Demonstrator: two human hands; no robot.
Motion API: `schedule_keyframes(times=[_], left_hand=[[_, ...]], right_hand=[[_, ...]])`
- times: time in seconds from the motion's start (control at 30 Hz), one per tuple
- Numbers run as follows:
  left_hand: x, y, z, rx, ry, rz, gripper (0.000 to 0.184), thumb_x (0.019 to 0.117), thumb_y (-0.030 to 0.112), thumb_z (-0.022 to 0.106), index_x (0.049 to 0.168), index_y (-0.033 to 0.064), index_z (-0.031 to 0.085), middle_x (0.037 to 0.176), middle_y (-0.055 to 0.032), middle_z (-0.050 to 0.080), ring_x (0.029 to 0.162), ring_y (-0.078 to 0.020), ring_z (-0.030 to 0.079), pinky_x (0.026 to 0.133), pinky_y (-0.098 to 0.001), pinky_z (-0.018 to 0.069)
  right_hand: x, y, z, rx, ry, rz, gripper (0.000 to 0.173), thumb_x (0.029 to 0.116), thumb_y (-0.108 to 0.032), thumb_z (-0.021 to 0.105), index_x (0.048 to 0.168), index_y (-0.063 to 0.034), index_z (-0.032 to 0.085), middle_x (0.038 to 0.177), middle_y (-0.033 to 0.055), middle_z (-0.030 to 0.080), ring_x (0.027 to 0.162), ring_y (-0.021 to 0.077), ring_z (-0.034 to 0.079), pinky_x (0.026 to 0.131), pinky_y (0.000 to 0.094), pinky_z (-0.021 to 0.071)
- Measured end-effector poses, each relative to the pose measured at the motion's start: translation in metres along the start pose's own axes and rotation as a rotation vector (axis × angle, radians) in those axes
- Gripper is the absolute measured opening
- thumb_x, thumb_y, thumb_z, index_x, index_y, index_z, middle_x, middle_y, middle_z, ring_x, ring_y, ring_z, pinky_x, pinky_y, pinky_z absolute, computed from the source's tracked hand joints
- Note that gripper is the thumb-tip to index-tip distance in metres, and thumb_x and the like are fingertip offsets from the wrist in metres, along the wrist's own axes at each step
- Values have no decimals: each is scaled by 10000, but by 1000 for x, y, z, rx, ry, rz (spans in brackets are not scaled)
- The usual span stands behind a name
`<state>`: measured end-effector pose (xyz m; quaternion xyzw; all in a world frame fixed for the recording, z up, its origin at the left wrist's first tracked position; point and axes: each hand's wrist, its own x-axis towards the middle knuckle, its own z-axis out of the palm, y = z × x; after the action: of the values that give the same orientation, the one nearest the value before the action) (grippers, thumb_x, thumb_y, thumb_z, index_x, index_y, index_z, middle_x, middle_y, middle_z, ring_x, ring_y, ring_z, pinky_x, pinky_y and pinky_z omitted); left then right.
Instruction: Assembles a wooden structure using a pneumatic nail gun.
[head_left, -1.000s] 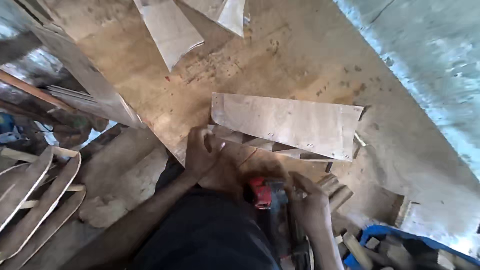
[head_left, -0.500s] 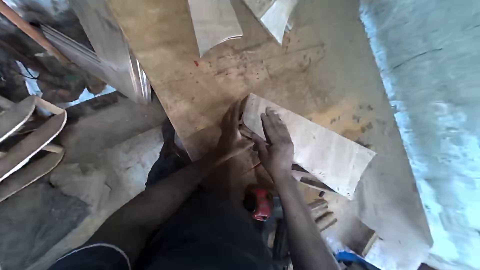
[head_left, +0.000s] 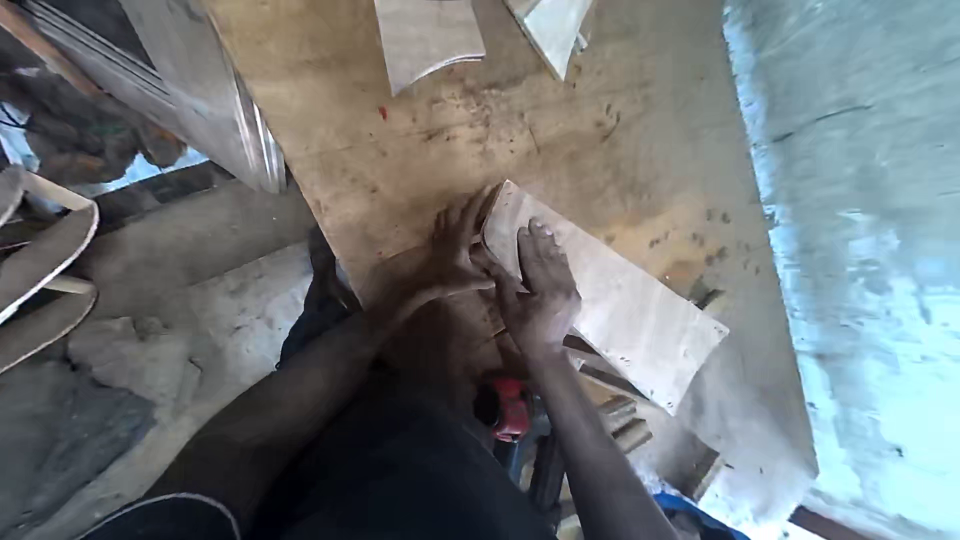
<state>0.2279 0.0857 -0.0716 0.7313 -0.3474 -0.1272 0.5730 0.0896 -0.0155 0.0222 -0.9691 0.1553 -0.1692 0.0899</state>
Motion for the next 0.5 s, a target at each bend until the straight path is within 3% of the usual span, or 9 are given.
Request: schedule_keyframes(times=[0.07,0.13,0.17,0.27,0.37,0.43,0.5], left_hand=[[8,-2,-27,-69,-138,82,1265,653,597,869,1651,157,228,1666,-152,292,1499,-348,321,1204,-548,318],[16,10,-50,-117,-267,115,1320,648,687,835,1659,144,181,1688,-115,257,1525,-276,303,1231,-491,318],[20,17,-58,-145,-323,148,1317,667,677,840,1657,125,170,1686,-110,265,1526,-241,318,1238,-448,338],[32,29,-67,-81,-426,297,1176,728,551,864,1621,59,277,1657,-130,326,1519,-212,339,1253,-383,318],[30,46,-73,94,-495,273,1119,750,540,854,1617,95,305,1686,-130,247,1535,-218,299,1244,-378,323],[29,54,-75,205,-523,251,1096,768,563,840,1623,139,302,1689,-120,233,1516,-235,335,1205,-404,385],[29,54,-75,247,-521,264,1062,793,559,825,1617,136,305,1631,-137,315,1430,-246,447,1129,-413,475]], right_hand=[[0,2,-5,35,-24,-25,562,969,-381,703,1465,-143,589,1553,30,522,1439,190,485,1208,451,402],[-1,5,-11,90,-70,-55,540,974,-337,699,1463,-137,588,1554,40,520,1449,195,473,1218,454,390],[-4,6,-16,117,-107,-70,546,977,-314,693,1479,-136,571,1570,40,501,1462,195,456,1226,449,374],[-6,13,-20,163,-129,-119,552,969,-271,705,1482,-122,565,1581,40,487,1478,190,433,1243,435,354],[-8,13,-21,161,-137,-124,535,991,-279,674,1488,-121,556,1584,34,483,1480,191,428,1243,431,348],[-9,12,-22,166,-139,-125,515,1001,-268,659,1483,-118,562,1583,35,485,1483,190,423,1247,420,342],[-10,12,-21,173,-133,-133,495,1006,-257,651,1474,-115,573,1577,38,492,1482,191,426,1249,424,342]])
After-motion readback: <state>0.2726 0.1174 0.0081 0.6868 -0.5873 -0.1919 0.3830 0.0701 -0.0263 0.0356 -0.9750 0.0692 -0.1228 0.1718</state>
